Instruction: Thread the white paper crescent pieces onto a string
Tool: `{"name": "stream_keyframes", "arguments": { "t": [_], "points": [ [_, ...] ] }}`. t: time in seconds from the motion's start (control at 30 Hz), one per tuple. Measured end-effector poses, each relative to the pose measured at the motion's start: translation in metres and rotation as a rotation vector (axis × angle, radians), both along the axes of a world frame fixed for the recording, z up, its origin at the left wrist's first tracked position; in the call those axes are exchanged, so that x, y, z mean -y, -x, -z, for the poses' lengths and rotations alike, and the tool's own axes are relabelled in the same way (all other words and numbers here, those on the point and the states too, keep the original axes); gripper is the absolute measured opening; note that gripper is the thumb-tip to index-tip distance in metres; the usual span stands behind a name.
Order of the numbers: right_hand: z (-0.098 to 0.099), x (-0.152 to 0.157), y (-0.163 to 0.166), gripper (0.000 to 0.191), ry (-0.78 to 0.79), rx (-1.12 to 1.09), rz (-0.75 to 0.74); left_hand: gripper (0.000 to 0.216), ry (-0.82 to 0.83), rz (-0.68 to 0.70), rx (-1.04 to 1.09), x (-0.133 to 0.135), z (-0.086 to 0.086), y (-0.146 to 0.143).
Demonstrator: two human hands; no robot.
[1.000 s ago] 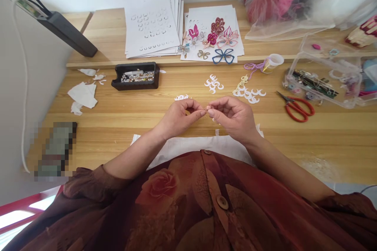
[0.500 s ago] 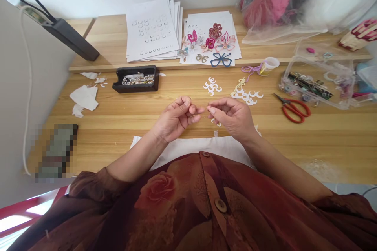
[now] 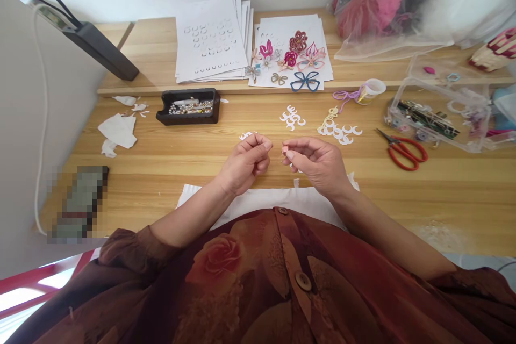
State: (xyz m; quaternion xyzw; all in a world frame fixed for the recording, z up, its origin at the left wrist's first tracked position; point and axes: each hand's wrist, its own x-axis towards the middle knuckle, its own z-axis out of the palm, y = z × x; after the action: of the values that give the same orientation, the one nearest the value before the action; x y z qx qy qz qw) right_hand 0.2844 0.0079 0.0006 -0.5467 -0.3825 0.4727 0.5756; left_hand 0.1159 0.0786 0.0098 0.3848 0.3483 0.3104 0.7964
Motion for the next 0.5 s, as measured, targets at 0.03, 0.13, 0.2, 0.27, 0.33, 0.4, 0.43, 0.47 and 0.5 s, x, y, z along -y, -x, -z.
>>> {"name": "stream_keyframes", "arguments": {
  "t": [0.03, 0.13, 0.2, 0.27, 0.33, 0.4, 0.43, 0.47, 0.5],
  "points": [
    [0.000, 0.000, 0.000, 0.027, -0.003, 0.007, 0.002, 0.039, -0.030, 0.001, -0.026, 0.000, 0.000, 0.000],
    [0.001, 0.000, -0.001, 0.025, -0.049, 0.045, 0.008, 0.041, -0.125, 0.031, -0.096, 0.000, 0.001, 0.002],
    [0.004, 0.000, -0.002, 0.024, -0.098, 0.068, 0.015, 0.042, -0.201, 0.057, -0.142, -0.001, 0.001, 0.004],
    [0.008, 0.001, -0.002, 0.024, -0.128, 0.090, 0.017, 0.042, -0.271, 0.066, -0.189, -0.003, 0.002, 0.006],
    [0.014, 0.003, -0.002, 0.026, -0.142, 0.120, 0.006, 0.042, -0.314, 0.045, -0.218, -0.004, 0.003, 0.007],
    [0.018, 0.005, -0.002, 0.028, -0.154, 0.145, -0.029, 0.043, -0.327, 0.021, -0.225, -0.006, 0.004, 0.007],
    [0.020, 0.005, -0.002, 0.029, -0.160, 0.149, -0.049, 0.044, -0.322, 0.010, -0.222, -0.006, 0.004, 0.007],
    [0.020, 0.005, -0.003, 0.029, -0.166, 0.147, -0.064, 0.045, -0.308, 0.002, -0.216, -0.007, 0.005, 0.007],
    [0.020, 0.005, -0.003, 0.028, -0.169, 0.141, -0.074, 0.046, -0.289, -0.003, -0.208, -0.007, 0.005, 0.007]
  ]
}}
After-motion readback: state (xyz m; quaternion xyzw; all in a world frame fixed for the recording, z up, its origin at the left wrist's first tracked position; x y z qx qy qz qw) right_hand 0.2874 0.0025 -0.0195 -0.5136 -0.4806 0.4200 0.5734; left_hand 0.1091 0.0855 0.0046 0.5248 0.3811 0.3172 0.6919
